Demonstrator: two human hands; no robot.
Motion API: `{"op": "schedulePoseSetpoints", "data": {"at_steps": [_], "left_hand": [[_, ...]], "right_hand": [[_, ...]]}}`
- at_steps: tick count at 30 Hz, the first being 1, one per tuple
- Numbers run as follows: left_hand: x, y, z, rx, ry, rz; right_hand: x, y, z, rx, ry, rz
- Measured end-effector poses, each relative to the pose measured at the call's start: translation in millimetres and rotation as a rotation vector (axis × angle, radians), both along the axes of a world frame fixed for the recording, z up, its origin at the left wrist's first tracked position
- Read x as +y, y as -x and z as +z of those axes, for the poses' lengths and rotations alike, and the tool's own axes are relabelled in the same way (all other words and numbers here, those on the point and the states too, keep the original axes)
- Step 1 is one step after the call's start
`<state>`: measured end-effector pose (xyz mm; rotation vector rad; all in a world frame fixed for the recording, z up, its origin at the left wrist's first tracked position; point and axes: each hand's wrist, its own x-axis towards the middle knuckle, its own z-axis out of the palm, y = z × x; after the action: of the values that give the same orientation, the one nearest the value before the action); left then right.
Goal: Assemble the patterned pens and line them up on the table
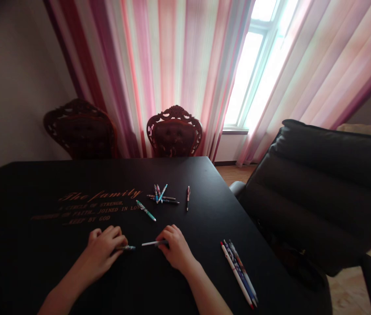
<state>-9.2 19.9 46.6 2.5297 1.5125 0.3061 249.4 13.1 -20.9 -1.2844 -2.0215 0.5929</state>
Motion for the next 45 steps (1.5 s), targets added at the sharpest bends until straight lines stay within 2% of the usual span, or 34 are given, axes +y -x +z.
{"op": "schedulePoseSetpoints", "data": {"at_steps": [6, 10, 13, 16, 21, 25, 29, 33, 36, 39, 41, 45], "left_hand": [[-5, -11, 14.5, 0.094, -0.058, -0.039], [-2, -7, 15.7, 0.072, -0.038, -0.025], [1, 5, 11.4, 0.026, 0.007, 0.024], [1, 20, 4.9, -0.014, 0.068, 0.074], [4, 33, -7.0, -0.081, 0.131, 0.139], [20, 28, -17.1, -0.345, 0.124, 0.124], [35, 17, -31.0, -0.570, 0.106, 0.119], [35, 9, -49.7, -0.679, 0.085, 0.156], [31, 10, -59.8, -0.728, 0.072, 0.164], [30, 14, -63.3, -0.742, 0.055, 0.159], [31, 16, -63.0, -0.733, 0.040, 0.163], [30, 15, -59.1, -0.685, 0.023, 0.174]], "right_hand": [[-2, -2, 2.7, -0.036, -0.025, 0.024], [-3, -2, 5.3, 0.004, -0.027, 0.030], [-2, -3, 9.3, 0.084, -0.024, 0.016], [1, -9, 12.5, 0.119, -0.050, -0.067], [8, -25, 5.9, -0.016, -0.087, -0.258], [9, -28, 0.6, -0.081, -0.075, -0.274], [3, -9, 12.6, -0.095, -0.136, -0.297], [-5, 33, 26.7, -0.169, -0.120, -0.119], [-5, 66, 26.3, -0.276, -0.118, -0.049], [-1, 87, 21.1, -0.360, -0.136, -0.014], [4, 91, 20.5, -0.293, -0.128, -0.037], [14, 81, 33.0, 0.057, -0.123, -0.147]]}}
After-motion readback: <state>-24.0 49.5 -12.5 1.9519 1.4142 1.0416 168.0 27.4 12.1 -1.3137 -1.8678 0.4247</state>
